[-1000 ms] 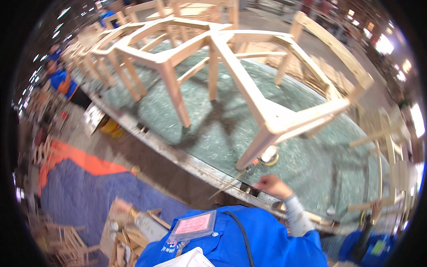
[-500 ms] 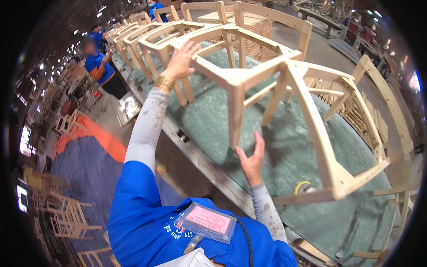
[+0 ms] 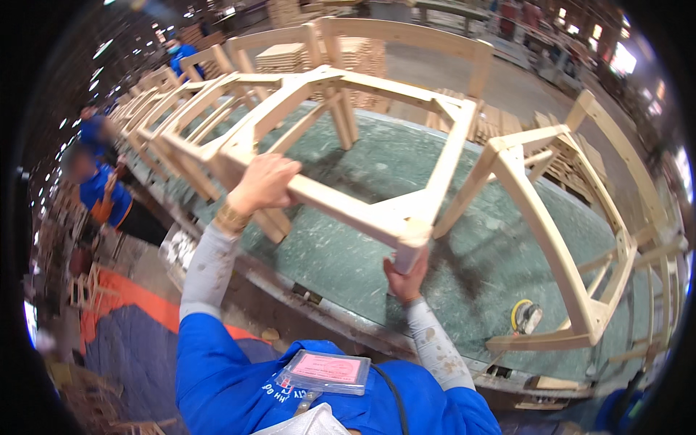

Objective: The person sands wooden chair frames with a handheld orbital sander, then applies a filler paste to joints using a small spatula. They rotate the frames to access different sides and continue sanding and filling in a workshop setting.

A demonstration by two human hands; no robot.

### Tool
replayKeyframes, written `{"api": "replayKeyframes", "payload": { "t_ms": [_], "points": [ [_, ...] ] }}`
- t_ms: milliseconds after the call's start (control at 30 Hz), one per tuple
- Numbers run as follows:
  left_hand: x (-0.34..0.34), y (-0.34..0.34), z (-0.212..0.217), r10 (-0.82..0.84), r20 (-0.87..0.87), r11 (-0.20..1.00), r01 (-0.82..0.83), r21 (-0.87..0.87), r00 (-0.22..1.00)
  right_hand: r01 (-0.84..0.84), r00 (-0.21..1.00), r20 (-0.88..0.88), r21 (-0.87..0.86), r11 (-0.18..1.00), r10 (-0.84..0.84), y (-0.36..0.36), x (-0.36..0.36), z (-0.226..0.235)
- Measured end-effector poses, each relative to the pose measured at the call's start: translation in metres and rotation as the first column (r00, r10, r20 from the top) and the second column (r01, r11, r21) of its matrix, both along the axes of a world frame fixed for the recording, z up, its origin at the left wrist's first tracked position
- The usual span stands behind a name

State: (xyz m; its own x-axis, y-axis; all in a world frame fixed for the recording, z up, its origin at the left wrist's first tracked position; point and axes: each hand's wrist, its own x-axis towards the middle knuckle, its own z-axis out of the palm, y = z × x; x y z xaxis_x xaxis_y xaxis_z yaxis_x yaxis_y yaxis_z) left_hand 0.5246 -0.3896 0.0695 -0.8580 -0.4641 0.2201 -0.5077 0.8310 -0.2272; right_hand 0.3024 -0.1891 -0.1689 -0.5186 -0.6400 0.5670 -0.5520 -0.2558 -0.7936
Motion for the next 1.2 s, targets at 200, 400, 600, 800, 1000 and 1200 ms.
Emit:
{"api": "replayKeyframes", "payload": {
  "t_ms": [200,400,600,800,1000,1200],
  "points": [
    [0.04,-0.032,-0.005,0.034,-0.065,0.999,-0.036,-0.034,0.997,-0.097,0.995,0.004,-0.104,0.99,0.098,-0.043,0.034,0.028],
    [0.033,-0.068,-0.006,0.111,-0.129,0.993,-0.115,-0.023,0.985,-0.12,0.975,0.176,-0.106,0.987,0.137,-0.081,0.041,0.043],
    [0.039,-0.068,-0.015,0.071,-0.175,0.997,-0.072,0.001,0.982,-0.26,0.963,0.097,0.066,0.963,0.253,-0.056,0.023,0.053],
    [0.025,-0.014,-0.014,0.024,-0.309,1.0,-0.022,0.011,0.951,-0.341,0.937,0.187,0.67,0.66,0.295,0.121,-0.027,-0.019],
    [-0.085,0.166,-0.059,0.132,-0.903,0.653,0.65,0.389,0.408,-0.158,0.928,0.291,0.873,0.461,-0.232,0.367,-0.105,-0.062],
    [-0.271,0.339,-0.102,0.047,-0.695,0.21,0.673,0.71,0.718,0.394,0.791,0.054,0.718,0.574,-0.61,0.408,-0.266,-0.054]
  ]
}}
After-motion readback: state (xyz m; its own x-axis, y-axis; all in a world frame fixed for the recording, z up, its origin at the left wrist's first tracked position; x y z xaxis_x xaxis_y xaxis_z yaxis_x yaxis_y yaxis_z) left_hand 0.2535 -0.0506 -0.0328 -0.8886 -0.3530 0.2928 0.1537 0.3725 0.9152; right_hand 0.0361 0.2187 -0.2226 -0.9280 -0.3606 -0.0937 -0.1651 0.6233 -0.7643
